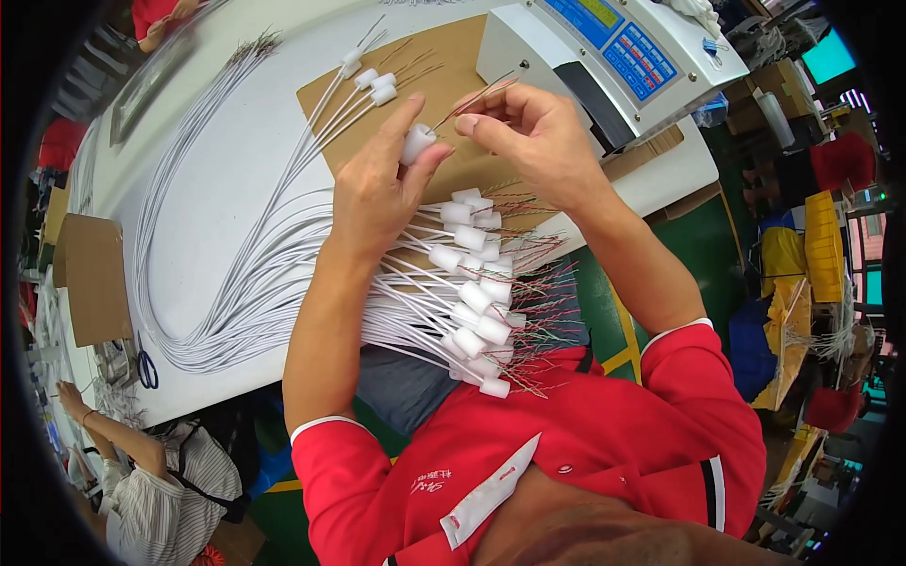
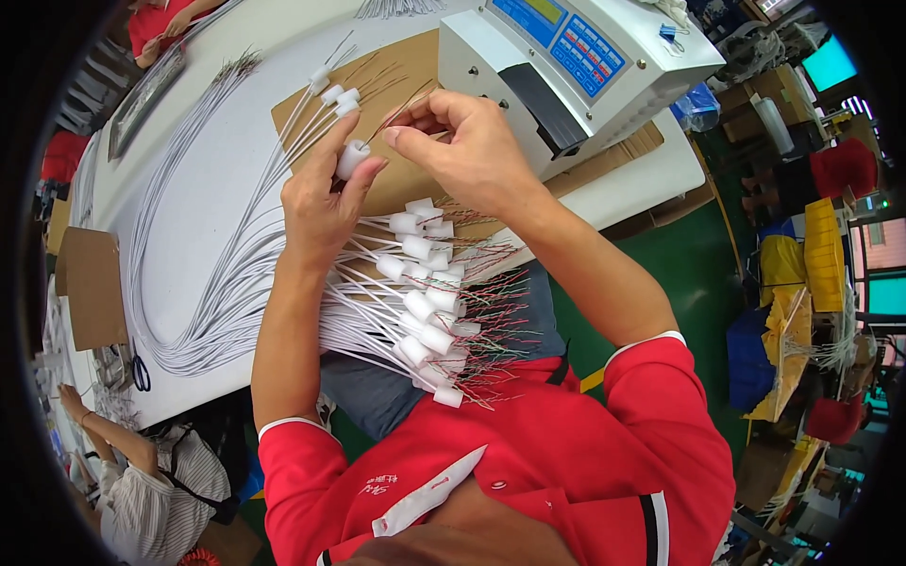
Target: Assembling and organizing bundles of electronic cables at a production station.
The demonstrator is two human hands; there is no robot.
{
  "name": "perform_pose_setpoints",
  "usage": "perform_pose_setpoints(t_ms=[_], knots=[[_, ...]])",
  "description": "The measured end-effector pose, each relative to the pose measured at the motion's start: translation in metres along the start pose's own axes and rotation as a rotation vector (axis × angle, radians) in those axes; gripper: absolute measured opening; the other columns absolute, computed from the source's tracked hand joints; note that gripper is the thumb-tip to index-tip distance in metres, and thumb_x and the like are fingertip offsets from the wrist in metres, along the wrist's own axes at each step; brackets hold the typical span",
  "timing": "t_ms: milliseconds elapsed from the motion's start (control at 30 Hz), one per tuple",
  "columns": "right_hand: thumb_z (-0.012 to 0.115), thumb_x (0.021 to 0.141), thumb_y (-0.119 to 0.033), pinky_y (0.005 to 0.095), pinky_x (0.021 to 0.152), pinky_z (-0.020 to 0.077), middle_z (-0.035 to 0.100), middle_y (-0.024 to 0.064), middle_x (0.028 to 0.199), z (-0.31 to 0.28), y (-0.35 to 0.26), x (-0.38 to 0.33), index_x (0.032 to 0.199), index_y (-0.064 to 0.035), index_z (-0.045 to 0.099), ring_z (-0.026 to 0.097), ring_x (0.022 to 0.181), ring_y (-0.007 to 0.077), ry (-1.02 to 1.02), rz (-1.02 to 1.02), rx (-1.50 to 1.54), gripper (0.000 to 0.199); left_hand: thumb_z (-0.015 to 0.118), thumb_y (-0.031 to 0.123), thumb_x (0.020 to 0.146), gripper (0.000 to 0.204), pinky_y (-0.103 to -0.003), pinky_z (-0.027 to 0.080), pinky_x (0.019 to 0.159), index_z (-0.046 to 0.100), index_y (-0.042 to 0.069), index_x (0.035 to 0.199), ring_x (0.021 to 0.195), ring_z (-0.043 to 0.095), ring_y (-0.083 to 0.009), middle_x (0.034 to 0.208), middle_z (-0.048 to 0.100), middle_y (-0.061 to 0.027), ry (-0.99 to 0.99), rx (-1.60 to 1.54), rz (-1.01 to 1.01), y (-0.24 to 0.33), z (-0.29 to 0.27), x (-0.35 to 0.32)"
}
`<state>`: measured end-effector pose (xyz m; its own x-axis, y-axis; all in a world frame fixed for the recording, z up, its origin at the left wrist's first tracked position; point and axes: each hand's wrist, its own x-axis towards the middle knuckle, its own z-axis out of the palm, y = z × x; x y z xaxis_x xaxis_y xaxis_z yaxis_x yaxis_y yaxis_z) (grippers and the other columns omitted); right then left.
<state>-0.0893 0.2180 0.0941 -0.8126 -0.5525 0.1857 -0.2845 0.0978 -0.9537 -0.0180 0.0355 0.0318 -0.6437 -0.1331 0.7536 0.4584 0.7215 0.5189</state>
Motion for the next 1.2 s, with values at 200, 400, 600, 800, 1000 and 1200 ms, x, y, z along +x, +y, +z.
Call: perform_pose_setpoints(t_ms=[200,400,600,800,1000,1200], knots=[[0.070,0.094,-0.009,0.0246,0.082,0.0520,0.073,0.0049,0.097,0.004,0.003,0.005,0.106,0.0032,0.072,0.065,0.089,0.0088,-0.017,0.018,0.003,0.018,0.086,0.022,0.085,0.056,-0.035,0.057,0.061,0.064,0.004,0.134,0.068,0.071,-0.0244,0.089,0.074,-0.0153,-0.007,0.021,0.009,-0.001,-0.001,0.000],[0.067,0.094,-0.007,0.0248,0.083,0.0527,0.073,0.0050,0.096,0.005,0.006,0.004,0.106,0.0033,0.072,0.066,0.090,0.0090,-0.002,-0.002,-0.010,0.017,0.085,0.022,0.086,0.054,-0.035,0.057,0.061,0.064,0.004,0.133,0.068,0.071,-0.0244,0.089,0.074,-0.0157,-0.015,0.022,0.005,0.002,-0.002,0.001],[0.066,0.094,-0.006,0.0252,0.083,0.0531,0.073,0.0059,0.098,0.010,0.015,0.005,0.108,0.0028,0.071,0.066,0.090,0.0096,-0.020,-0.055,0.063,0.017,0.078,0.018,0.092,0.041,-0.031,0.054,0.060,0.066,0.002,0.128,0.065,0.068,-0.0226,0.088,0.073,-0.0140,-0.050,-0.138,-0.089,0.001,-0.004,-0.004],[0.066,0.095,-0.007,0.0247,0.081,0.0525,0.072,0.0051,0.097,-0.009,0.016,0.017,0.107,0.0008,0.071,0.065,0.088,0.0083,-0.243,0.010,0.377,0.015,0.076,0.011,0.091,0.028,-0.029,0.052,0.061,0.070,0.002,0.117,0.068,0.066,-0.0205,0.091,0.072,-0.0120,-0.143,-0.317,-0.178,0.009,-0.012,0.001],[0.069,0.089,-0.008,0.0316,0.088,0.0497,0.072,0.0062,0.105,-0.030,-0.022,0.016,0.100,-0.0068,0.074,0.064,0.098,0.0166,-0.482,-0.160,-0.285,0.012,0.077,0.005,0.086,0.022,-0.032,0.053,0.067,0.069,0.001,0.106,0.075,0.066,-0.0215,0.090,0.069,-0.0109,-0.281,-0.204,-0.066,0.006,-0.012,0.006],[0.073,0.073,-0.016,0.0459,0.099,0.0391,0.069,0.0127,0.093,0.002,-0.050,-0.008,0.086,-0.0055,0.069,0.058,0.103,0.0289,-0.059,-0.790,-0.427,0.017,0.075,0.003,0.089,0.020,-0.026,0.052,0.069,0.067,0.001,0.107,0.078,0.063,-0.0124,0.090,0.067,-0.0061,-0.203,-0.488,-0.345,-0.003,-0.003,-0.005]])
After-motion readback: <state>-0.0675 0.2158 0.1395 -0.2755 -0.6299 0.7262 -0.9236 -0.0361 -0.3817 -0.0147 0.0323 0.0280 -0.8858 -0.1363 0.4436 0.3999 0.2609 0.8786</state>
